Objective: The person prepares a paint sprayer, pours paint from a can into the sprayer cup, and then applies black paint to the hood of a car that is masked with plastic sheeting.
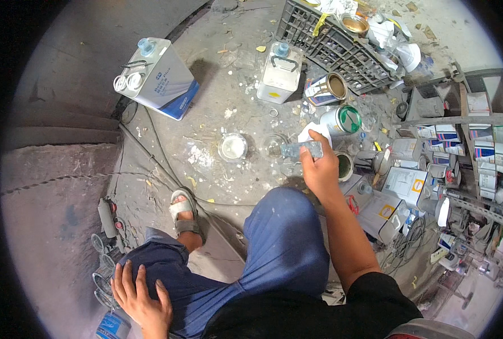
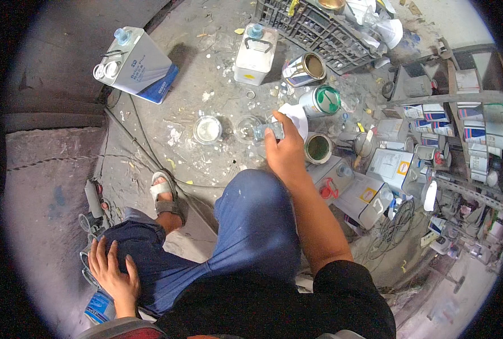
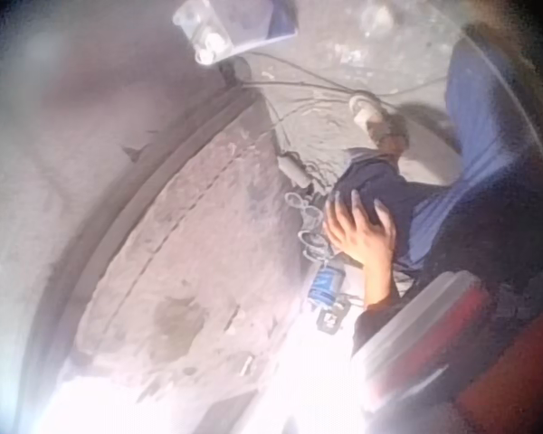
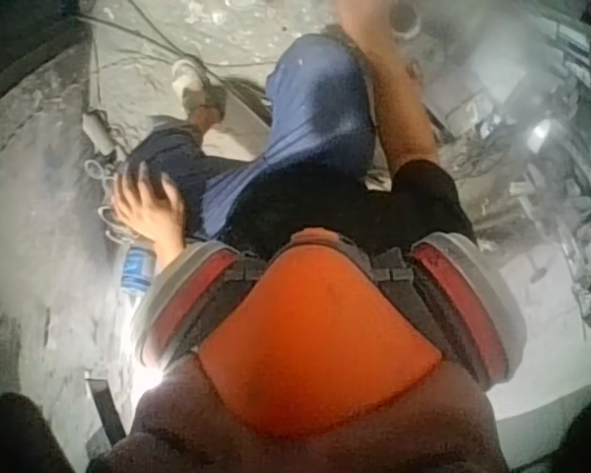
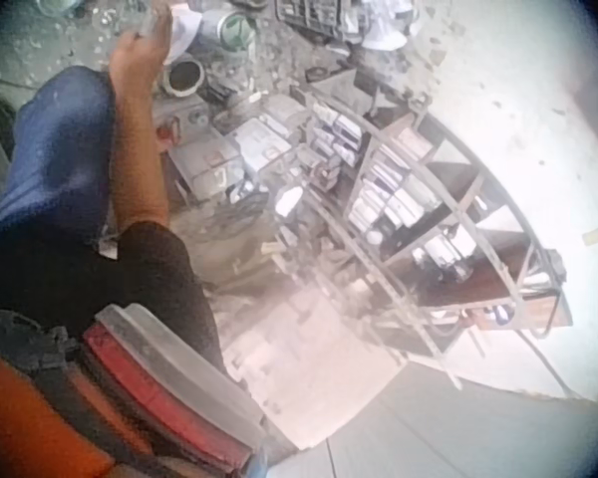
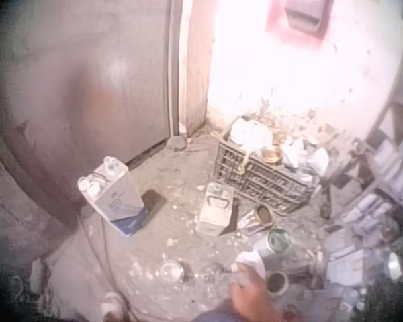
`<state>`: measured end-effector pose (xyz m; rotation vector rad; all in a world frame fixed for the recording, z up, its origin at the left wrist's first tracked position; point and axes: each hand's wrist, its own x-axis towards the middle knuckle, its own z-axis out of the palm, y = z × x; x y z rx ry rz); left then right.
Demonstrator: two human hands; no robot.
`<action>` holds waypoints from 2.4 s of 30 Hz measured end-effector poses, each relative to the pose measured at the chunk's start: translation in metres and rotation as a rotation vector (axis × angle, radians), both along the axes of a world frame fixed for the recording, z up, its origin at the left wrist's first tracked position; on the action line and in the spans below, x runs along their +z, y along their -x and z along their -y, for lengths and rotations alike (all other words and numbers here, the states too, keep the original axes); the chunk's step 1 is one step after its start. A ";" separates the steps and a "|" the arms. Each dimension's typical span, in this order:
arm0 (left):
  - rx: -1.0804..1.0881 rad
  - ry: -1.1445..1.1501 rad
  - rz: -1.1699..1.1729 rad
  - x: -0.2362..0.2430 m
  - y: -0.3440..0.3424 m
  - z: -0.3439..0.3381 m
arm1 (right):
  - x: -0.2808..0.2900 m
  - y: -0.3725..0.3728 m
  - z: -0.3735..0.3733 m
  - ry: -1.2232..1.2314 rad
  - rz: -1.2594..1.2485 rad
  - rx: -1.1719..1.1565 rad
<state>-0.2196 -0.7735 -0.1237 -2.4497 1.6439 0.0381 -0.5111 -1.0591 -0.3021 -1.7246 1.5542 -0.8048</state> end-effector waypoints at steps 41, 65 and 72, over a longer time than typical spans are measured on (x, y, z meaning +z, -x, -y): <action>0.035 -0.013 0.006 0.002 0.002 0.003 | 0.085 0.025 0.006 -0.043 0.216 -0.194; 0.104 0.013 0.008 0.004 0.000 -0.021 | 0.082 -0.037 0.002 0.070 0.229 0.241; 0.151 0.013 0.008 0.006 0.004 -0.032 | 0.039 -0.088 0.006 0.193 0.049 0.528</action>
